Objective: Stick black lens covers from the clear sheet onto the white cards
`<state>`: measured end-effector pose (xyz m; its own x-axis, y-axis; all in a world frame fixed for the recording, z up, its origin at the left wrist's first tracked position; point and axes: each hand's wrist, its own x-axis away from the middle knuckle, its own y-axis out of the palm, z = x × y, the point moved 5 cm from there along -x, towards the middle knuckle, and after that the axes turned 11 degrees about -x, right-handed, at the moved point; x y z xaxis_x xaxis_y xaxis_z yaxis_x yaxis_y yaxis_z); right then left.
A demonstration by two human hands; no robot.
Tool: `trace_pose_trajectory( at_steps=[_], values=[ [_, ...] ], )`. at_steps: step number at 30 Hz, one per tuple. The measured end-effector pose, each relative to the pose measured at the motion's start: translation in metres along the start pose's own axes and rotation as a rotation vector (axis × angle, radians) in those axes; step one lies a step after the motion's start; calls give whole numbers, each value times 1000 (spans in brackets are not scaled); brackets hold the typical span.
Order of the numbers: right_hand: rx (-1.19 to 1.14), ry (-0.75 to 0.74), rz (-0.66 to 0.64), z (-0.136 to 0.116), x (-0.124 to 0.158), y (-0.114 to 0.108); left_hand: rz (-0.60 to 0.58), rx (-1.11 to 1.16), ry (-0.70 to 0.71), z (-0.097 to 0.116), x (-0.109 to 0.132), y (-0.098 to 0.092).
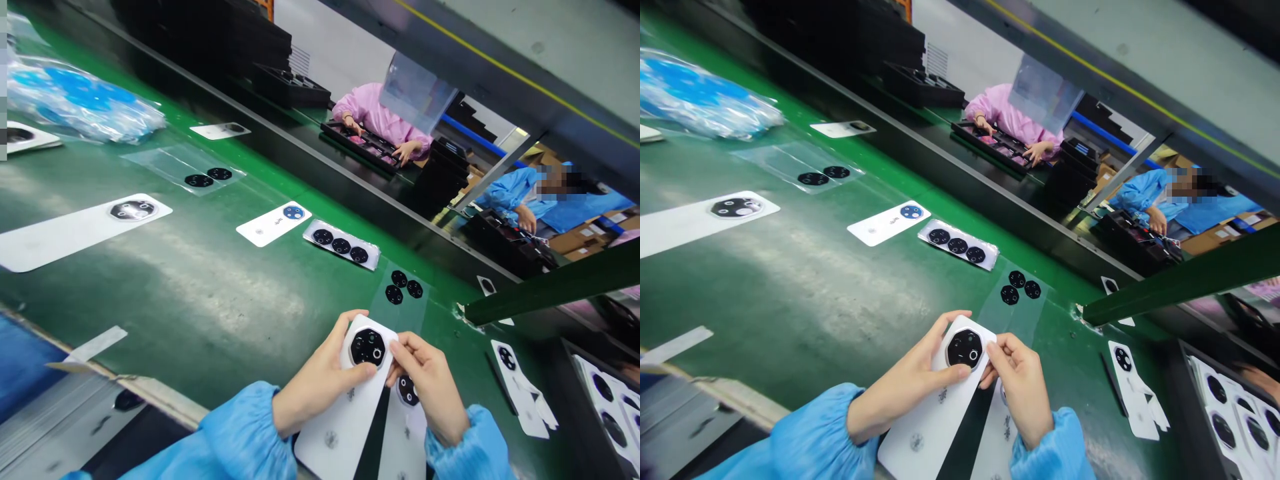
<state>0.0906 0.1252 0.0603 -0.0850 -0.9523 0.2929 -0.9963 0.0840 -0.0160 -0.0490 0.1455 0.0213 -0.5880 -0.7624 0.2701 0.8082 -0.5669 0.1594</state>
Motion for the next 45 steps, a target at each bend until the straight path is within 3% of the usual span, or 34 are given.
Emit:
trace_pose_trajectory(
  at_steps=[7,17,24,29,34,41,45],
  values=[
    [-78,20,4,9,0,-1,-113,113,-12,5,1,3],
    [-86,66,107,19,-3,-6,-177,10,3,6,4,3],
    [-31,18,26,17,-8,0,43,122,-12,12,-9,0],
    [42,-21,-20,13,-8,5,63,94,12,11,-14,0],
    [138,-90,41,13,-8,6,83,119,28,13,-13,-2],
    [49,-22,73,15,-12,-6,-100,165,-26,13,-3,1],
    [-52,-13,83,15,-8,-7,-111,205,4,12,0,2]
  ],
)
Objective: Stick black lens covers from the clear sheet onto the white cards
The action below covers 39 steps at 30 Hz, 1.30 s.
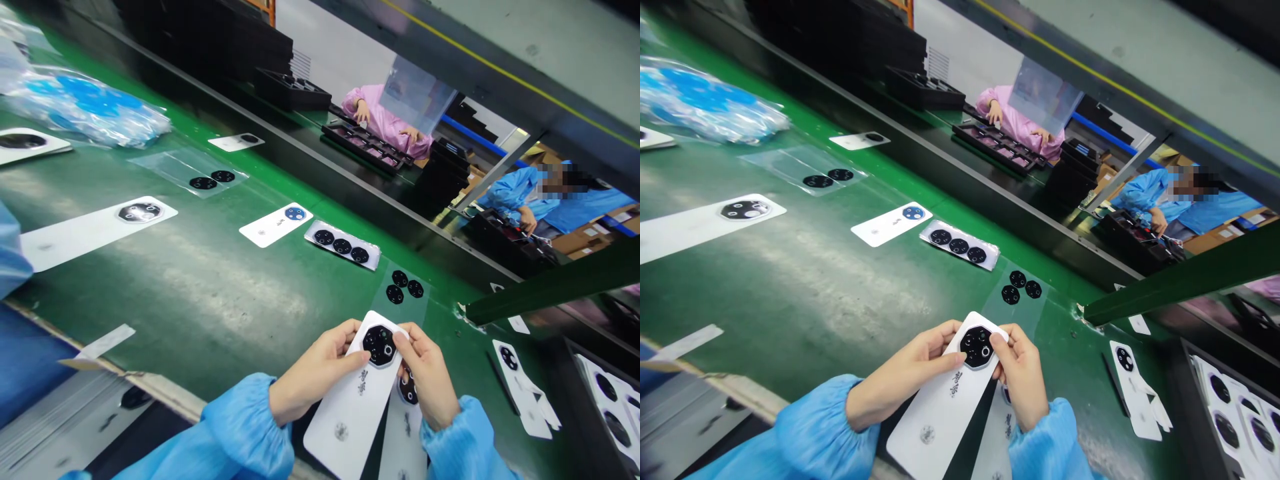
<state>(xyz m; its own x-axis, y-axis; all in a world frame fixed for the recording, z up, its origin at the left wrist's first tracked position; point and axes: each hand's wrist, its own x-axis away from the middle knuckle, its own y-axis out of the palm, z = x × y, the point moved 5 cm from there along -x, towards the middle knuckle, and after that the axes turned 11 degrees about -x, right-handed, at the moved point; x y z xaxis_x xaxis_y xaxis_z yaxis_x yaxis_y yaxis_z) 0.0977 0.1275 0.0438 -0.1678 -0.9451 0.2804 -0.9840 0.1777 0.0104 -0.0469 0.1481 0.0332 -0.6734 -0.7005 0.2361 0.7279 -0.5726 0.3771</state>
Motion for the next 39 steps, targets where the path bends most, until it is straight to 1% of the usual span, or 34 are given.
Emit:
trace_pose_trajectory(
  at_steps=[5,7,9,12,14,21,27,30,33,39],
  values=[
    [-144,0,-57,3,12,13,90,-11,46,-2,-2,0],
    [-185,10,-85,3,16,19,96,-19,56,-2,-3,0],
    [-210,7,-73,3,18,22,99,-18,51,-4,-3,1],
    [-226,-15,-6,3,19,21,123,-13,22,-6,-4,-1],
    [-225,-22,16,5,19,20,137,-9,6,-7,-4,-2],
    [-183,-20,27,6,19,14,126,8,-4,-6,-5,-4],
    [-179,-17,52,9,15,9,167,-22,-14,-7,-6,-5],
    [-228,28,52,14,13,7,161,-26,-17,-5,-6,-4],
    [-317,113,47,19,12,6,154,-25,-28,-4,-5,-2],
    [-466,263,23,23,11,13,131,-16,-36,-3,-6,1]
  ],
)
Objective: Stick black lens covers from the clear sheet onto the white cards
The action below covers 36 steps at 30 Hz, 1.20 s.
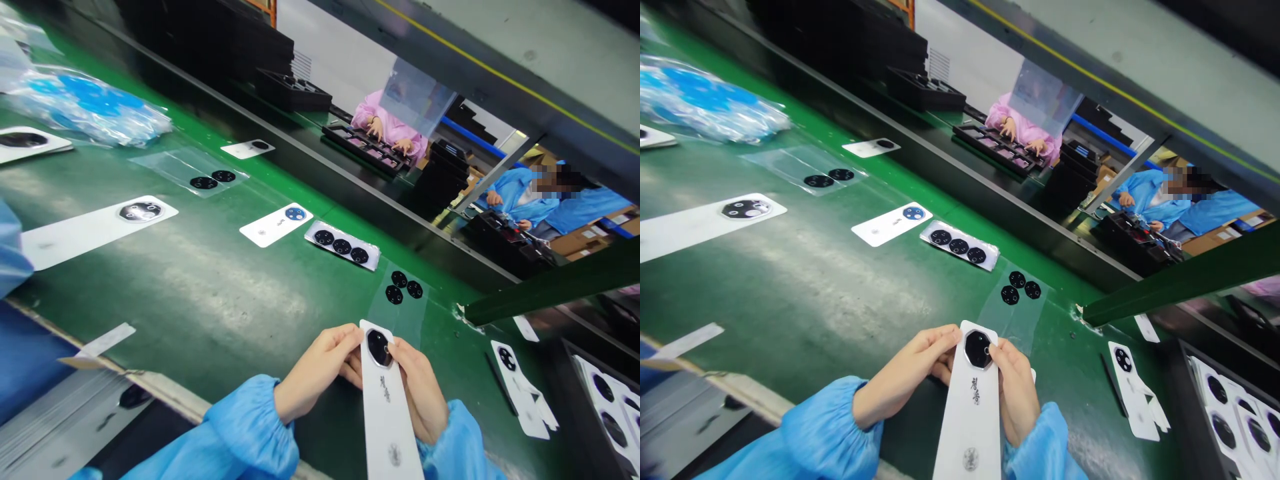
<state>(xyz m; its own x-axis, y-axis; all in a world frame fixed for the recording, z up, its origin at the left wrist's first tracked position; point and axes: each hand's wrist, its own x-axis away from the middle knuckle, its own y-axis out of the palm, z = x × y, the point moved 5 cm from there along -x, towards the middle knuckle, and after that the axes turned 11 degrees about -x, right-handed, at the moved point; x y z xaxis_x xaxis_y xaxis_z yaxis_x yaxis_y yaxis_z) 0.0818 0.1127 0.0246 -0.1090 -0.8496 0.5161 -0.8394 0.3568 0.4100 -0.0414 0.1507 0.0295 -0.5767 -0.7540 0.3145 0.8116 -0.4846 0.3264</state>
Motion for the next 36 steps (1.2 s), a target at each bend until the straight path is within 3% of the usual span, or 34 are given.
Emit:
trace_pose_trajectory(
  at_steps=[5,23,28,36],
  values=[
    [48,31,24,-2,-1,5,-19,-31,7,-2,-1,0],
    [88,96,-116,2,-8,5,-15,-56,-1,-1,-1,0],
    [52,-6,-22,-4,-4,2,-18,-38,17,-1,-1,0],
    [311,-344,31,-22,7,3,-57,-22,71,-5,-6,-4]
  ],
)
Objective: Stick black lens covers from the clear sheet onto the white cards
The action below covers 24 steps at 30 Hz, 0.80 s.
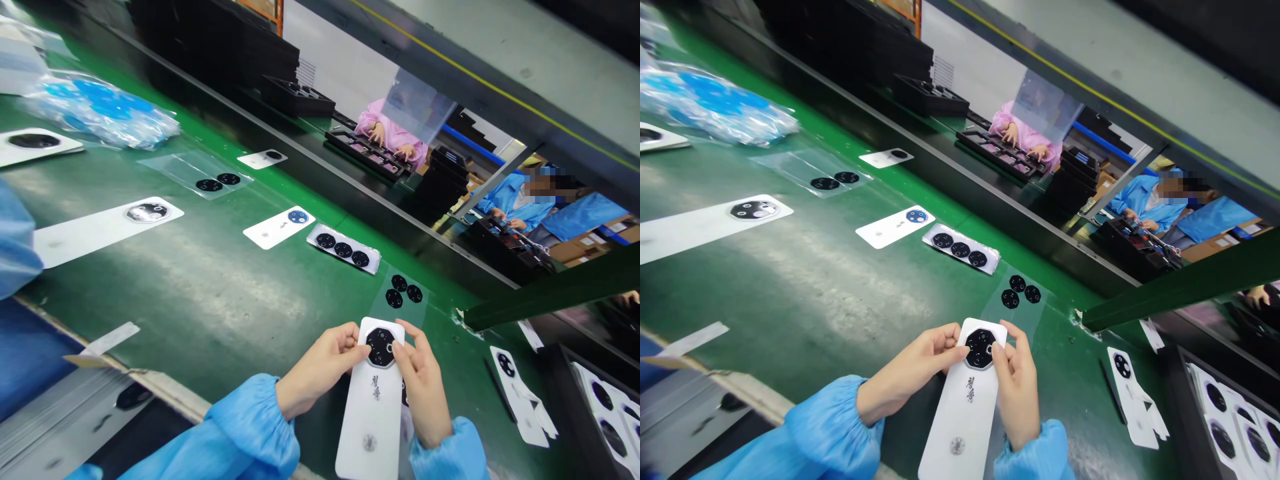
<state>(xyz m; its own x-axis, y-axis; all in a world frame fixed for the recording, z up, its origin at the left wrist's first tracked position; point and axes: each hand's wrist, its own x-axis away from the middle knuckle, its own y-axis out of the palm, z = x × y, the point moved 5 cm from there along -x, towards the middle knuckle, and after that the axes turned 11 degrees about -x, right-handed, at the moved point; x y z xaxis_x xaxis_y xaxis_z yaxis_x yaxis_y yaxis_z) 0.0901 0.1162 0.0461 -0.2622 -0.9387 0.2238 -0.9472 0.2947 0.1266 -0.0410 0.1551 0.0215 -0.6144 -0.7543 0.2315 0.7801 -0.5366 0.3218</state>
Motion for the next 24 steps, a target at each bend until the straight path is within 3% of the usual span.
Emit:
trace_pose_trajectory(
  at_steps=[24],
  values=[
    [45,-35,33,-7,11,6,58,-53,3,0,1,-2]
  ],
)
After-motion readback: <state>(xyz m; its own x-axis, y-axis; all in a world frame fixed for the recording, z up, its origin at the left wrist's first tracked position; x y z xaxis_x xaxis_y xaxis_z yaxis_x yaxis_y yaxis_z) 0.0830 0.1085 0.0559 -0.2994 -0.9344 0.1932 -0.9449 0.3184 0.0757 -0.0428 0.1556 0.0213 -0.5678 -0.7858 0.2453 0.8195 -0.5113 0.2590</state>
